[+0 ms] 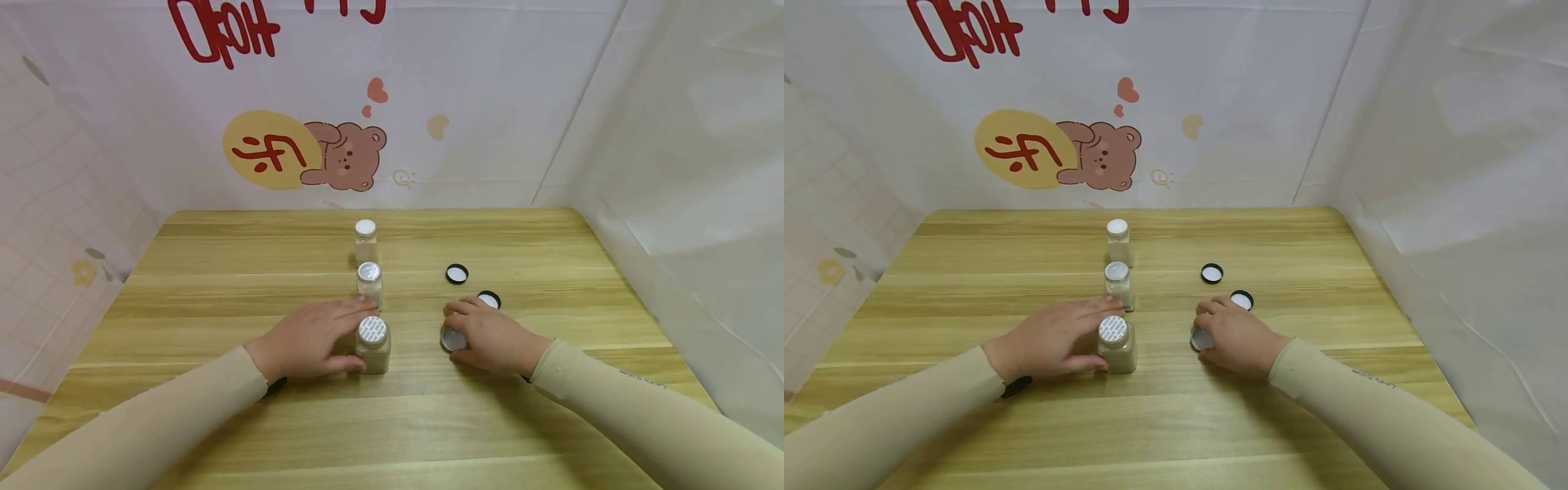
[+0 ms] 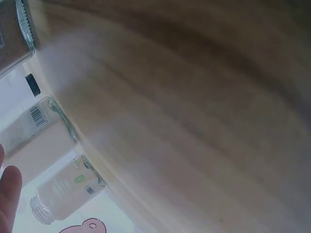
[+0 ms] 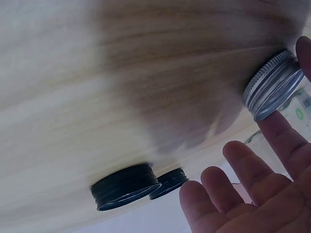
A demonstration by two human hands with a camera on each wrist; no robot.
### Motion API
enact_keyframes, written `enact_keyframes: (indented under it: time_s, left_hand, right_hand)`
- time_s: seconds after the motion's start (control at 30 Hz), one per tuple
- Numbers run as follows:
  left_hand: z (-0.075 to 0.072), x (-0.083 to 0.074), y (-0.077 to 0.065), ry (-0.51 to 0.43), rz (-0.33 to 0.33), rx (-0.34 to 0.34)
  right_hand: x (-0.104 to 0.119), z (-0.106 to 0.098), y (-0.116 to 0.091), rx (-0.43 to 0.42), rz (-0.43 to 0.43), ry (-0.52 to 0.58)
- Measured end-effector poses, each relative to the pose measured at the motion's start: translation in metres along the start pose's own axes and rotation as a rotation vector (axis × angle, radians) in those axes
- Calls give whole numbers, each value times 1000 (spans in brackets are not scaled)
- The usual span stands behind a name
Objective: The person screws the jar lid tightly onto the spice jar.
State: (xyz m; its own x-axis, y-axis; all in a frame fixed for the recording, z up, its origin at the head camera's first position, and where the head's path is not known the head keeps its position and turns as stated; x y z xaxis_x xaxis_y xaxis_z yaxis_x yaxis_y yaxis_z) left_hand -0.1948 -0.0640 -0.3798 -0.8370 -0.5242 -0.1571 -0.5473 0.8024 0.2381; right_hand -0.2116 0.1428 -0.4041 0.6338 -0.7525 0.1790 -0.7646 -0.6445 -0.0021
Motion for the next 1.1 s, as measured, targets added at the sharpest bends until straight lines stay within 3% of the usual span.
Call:
enact_keyframes:
  time_s: [0.3,0.5,0.77,1.1]
  left_hand:
    - [5,5,-3,-40,-38,20]
    - [8,10,-4,-46,-91,69]
    - [8,11,-1,-53,-134,80]
    - [11,15,-4,-98,-193,110]
  right_hand:
    - [5,-8,3,-53,-12,-17]
    - [15,-21,7,-103,-44,-14]
    - [35,-42,11,-143,-59,-3]
    - [45,-51,13,-178,-19,19]
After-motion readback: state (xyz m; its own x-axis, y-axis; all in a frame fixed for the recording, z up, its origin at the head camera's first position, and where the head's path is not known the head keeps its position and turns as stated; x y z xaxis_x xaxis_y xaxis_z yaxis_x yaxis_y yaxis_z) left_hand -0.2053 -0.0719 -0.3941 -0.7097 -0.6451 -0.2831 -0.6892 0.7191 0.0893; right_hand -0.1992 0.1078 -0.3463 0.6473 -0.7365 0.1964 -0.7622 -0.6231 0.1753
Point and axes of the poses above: each hand's wrist, its own y-axis towards the middle knuckle, its own z-axis out of the palm, x = y × z, the point moved 10 cm from there along y, towards the middle knuckle, and after that the axes turned 3 degrees about -x, right-handed, at the moved point
